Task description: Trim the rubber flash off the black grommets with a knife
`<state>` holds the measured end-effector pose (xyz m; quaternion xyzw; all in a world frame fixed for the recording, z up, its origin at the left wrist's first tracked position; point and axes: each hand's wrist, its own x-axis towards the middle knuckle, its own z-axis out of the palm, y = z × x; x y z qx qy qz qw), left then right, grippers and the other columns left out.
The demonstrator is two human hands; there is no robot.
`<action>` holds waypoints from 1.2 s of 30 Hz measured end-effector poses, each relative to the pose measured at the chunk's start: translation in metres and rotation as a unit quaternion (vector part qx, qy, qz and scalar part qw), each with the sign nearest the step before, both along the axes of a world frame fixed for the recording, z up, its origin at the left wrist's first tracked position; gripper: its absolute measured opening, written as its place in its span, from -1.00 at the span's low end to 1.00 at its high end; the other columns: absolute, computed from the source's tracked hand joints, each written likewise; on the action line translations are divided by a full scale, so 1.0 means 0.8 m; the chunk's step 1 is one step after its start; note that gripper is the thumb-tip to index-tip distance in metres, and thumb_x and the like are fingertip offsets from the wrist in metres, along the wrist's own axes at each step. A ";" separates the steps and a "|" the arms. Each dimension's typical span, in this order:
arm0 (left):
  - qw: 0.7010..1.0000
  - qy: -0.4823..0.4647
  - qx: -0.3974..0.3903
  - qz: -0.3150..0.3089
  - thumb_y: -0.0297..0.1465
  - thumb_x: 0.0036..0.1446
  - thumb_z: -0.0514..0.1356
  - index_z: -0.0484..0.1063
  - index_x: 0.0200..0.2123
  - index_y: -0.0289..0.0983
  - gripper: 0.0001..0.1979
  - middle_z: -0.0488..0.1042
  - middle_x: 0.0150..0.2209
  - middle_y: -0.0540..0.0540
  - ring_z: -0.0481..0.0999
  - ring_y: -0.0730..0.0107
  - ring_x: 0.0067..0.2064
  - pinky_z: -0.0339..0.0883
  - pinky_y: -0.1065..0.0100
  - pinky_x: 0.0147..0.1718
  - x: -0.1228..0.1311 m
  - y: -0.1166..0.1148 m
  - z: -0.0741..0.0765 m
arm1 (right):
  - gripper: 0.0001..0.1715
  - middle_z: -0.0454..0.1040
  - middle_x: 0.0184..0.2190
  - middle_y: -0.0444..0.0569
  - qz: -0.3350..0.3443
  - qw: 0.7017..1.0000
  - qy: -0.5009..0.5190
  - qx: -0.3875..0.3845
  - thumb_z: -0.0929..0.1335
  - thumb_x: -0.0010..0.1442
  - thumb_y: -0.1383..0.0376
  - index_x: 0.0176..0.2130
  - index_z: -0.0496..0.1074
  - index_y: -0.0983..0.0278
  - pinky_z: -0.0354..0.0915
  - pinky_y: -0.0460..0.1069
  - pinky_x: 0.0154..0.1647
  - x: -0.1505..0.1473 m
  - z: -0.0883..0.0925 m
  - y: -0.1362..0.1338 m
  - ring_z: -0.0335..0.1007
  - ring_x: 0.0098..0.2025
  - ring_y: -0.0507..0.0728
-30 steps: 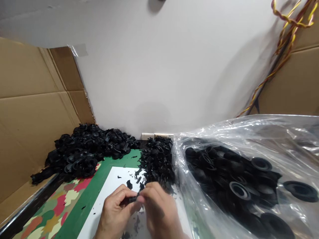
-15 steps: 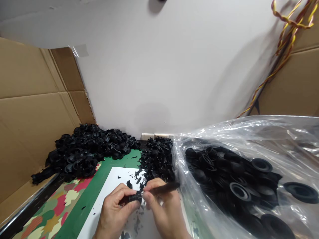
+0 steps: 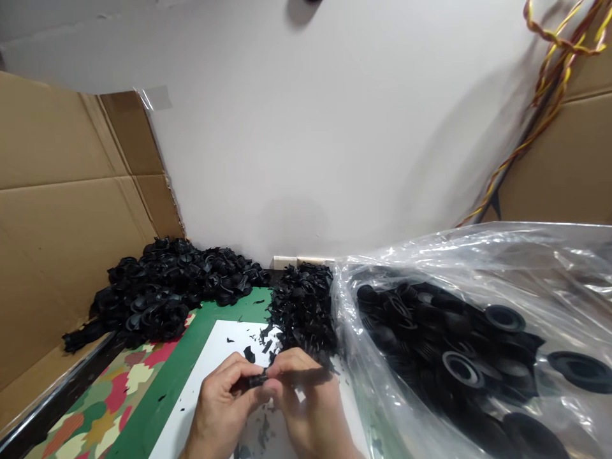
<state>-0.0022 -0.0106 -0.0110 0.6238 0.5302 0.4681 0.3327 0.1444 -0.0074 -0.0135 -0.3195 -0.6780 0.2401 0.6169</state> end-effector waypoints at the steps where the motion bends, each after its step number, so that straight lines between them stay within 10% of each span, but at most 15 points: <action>1: 1.000 0.003 0.000 0.000 -0.20 -0.11 0.34 0.55 -0.50 -0.28 -0.75 0.31 -0.54 0.00 0.30 0.40 -0.51 0.13 0.42 -0.54 0.000 0.000 0.000 | -0.85 0.41 -0.49 -0.10 -0.006 1.000 -0.013 0.016 0.32 0.21 0.24 -0.38 0.41 0.23 0.31 -0.11 -0.54 -0.001 -0.001 0.000 0.38 -0.52 0.04; 9: 0.999 0.017 0.043 -0.018 0.03 -0.09 0.24 0.56 -0.52 -0.30 -0.54 0.28 -0.55 -0.02 0.25 0.41 -0.54 0.07 0.42 -0.58 -0.002 -0.002 -0.003 | -0.83 0.44 -0.49 -0.05 -0.037 0.984 -0.124 0.123 0.22 0.29 0.31 -0.33 0.34 0.24 0.31 -0.13 -0.55 -0.009 0.001 -0.006 0.40 -0.49 0.04; 16: 0.998 -0.065 0.011 -0.019 -0.48 -0.19 0.33 0.56 -0.52 -0.26 -0.94 0.39 -0.52 -0.01 0.38 0.36 -0.47 0.23 0.42 -0.50 0.002 -0.002 0.003 | -0.89 0.42 -0.50 -0.09 -0.160 0.987 -0.009 0.008 0.31 0.21 0.31 -0.37 0.40 0.23 0.29 -0.12 -0.62 0.020 -0.002 0.006 0.35 -0.60 0.01; 22: 0.992 -0.121 0.004 -0.024 -0.50 -0.20 0.34 0.59 -0.48 -0.24 -0.89 0.41 -0.51 -0.01 0.38 0.36 -0.45 0.26 0.41 -0.48 0.000 0.001 0.004 | -0.77 0.38 -0.64 -0.16 -0.065 0.972 0.156 -0.165 0.38 0.11 0.13 -0.40 0.44 0.25 0.29 -0.08 -0.61 0.016 0.004 0.003 0.31 -0.65 0.03; 36: 0.996 -0.091 0.001 -0.005 -0.47 -0.19 0.37 0.59 -0.50 -0.23 -0.91 0.39 -0.52 0.01 0.40 0.40 -0.48 0.25 0.45 -0.52 0.002 0.000 0.002 | -0.83 0.42 -0.42 -0.07 0.037 0.987 0.099 -0.119 0.37 0.15 0.21 -0.37 0.47 0.27 0.33 -0.09 -0.61 0.002 0.000 -0.006 0.33 -0.60 0.00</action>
